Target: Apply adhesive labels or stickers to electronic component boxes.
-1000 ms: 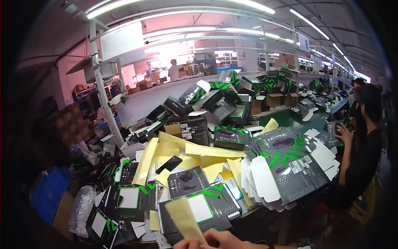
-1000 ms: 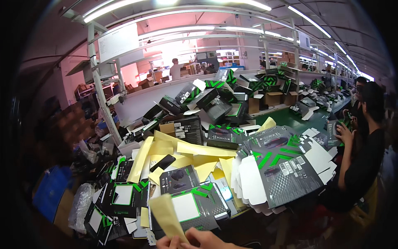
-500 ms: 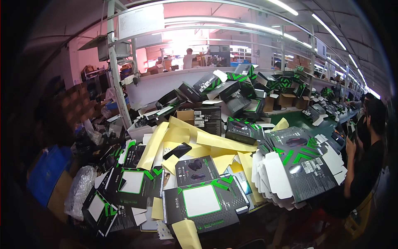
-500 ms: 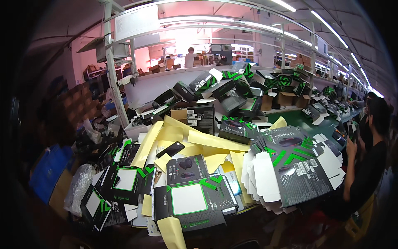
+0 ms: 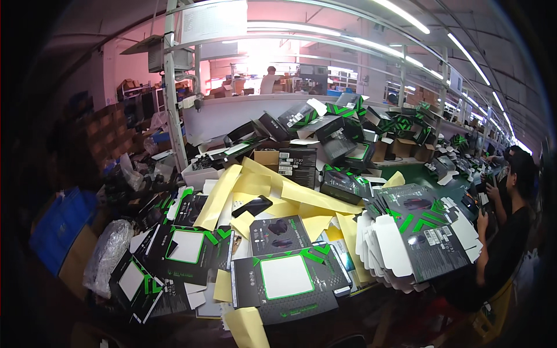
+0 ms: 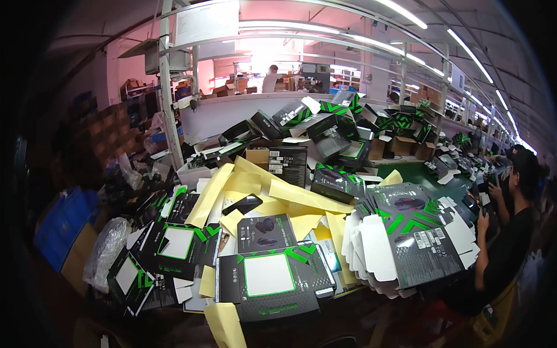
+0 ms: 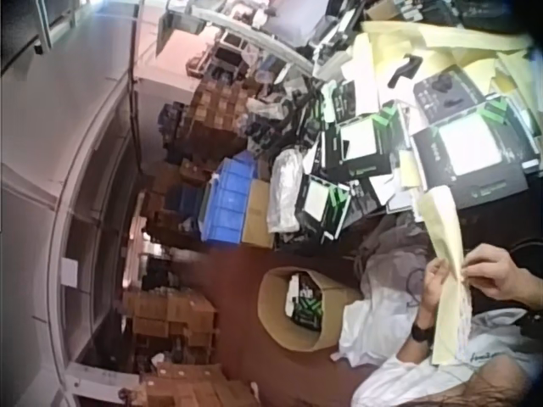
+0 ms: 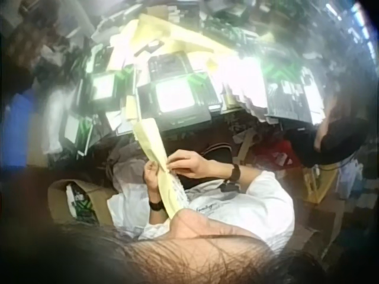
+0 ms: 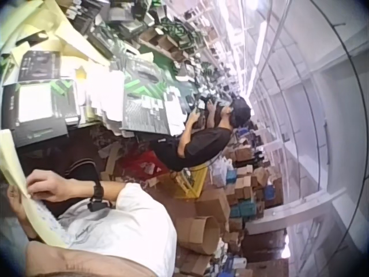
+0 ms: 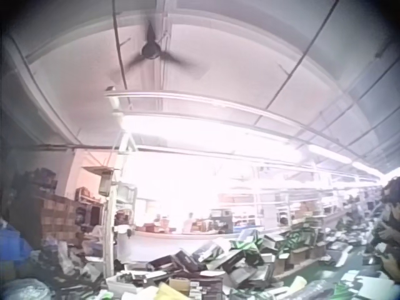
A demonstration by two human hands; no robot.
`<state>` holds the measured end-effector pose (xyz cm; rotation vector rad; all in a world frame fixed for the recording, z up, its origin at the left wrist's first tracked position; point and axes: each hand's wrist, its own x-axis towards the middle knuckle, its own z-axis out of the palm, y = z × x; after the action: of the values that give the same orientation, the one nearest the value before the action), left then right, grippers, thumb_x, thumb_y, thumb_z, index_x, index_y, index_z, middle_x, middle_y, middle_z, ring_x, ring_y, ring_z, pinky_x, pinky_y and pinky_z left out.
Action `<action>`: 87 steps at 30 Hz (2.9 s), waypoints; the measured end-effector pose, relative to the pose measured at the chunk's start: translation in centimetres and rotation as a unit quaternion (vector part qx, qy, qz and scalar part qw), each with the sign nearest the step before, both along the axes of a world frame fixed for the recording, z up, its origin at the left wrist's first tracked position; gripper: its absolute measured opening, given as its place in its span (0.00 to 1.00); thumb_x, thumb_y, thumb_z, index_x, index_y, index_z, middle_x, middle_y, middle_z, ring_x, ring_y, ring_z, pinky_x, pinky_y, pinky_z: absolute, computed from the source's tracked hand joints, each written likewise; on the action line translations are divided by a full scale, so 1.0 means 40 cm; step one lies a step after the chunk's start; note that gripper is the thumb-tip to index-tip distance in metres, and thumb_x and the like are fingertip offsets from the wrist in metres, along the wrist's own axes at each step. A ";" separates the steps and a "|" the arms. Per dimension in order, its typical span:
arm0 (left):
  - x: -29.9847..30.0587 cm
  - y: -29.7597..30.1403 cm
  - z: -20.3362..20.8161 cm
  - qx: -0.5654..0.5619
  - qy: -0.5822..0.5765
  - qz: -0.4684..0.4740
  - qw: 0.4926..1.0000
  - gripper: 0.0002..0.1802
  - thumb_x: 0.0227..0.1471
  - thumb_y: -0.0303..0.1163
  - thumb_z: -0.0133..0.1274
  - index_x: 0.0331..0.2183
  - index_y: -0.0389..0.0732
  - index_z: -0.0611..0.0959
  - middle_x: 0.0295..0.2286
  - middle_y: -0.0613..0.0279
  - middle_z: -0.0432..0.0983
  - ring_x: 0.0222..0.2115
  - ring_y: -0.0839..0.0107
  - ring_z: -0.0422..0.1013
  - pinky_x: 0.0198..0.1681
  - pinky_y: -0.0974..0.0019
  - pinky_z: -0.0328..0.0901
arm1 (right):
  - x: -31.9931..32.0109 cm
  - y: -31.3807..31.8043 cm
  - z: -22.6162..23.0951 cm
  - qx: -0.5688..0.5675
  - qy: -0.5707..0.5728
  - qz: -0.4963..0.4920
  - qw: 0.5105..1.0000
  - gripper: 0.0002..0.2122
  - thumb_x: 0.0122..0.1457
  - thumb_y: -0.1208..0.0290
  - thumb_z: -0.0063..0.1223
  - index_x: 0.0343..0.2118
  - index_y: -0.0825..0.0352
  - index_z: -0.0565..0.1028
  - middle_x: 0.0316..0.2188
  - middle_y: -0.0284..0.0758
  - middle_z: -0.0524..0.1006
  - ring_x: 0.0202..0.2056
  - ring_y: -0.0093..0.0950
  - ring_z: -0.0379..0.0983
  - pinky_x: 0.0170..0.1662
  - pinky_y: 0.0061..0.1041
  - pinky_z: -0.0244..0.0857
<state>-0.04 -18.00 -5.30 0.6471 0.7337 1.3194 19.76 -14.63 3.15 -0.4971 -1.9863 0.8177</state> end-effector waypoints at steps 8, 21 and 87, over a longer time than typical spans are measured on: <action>0.001 -0.016 -0.042 -0.019 0.022 0.045 0.999 0.17 0.62 0.36 0.43 0.39 0.32 0.78 0.33 0.58 0.78 0.31 0.69 0.73 0.36 0.69 0.67 | -0.046 0.029 0.034 0.055 -0.011 -0.017 0.998 0.07 0.48 0.79 0.61 0.30 0.70 0.74 0.33 0.41 0.75 0.33 0.38 0.73 0.35 0.33 0.68; -0.050 -0.021 -0.076 -0.031 -0.153 0.071 0.985 0.17 0.60 0.34 0.43 0.45 0.32 0.76 0.38 0.51 0.78 0.36 0.61 0.76 0.39 0.62 0.72 | -0.032 0.233 0.032 -0.090 -0.029 -0.132 0.987 0.09 0.53 0.74 0.60 0.35 0.69 0.74 0.28 0.37 0.76 0.30 0.26 0.76 0.34 0.22 0.69; 0.115 0.090 0.216 -0.069 -0.005 -0.027 0.997 0.12 0.59 0.33 0.49 0.37 0.32 0.78 0.30 0.62 0.78 0.26 0.76 0.72 0.28 0.74 0.66 | 0.086 0.062 0.077 0.060 0.055 -0.086 0.993 0.11 0.45 0.81 0.62 0.33 0.70 0.76 0.37 0.42 0.74 0.36 0.39 0.73 0.37 0.33 0.68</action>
<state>4.57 -14.40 3.33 0.5455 0.7878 1.2107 23.20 -12.15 6.24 -0.5324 -1.8502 0.6030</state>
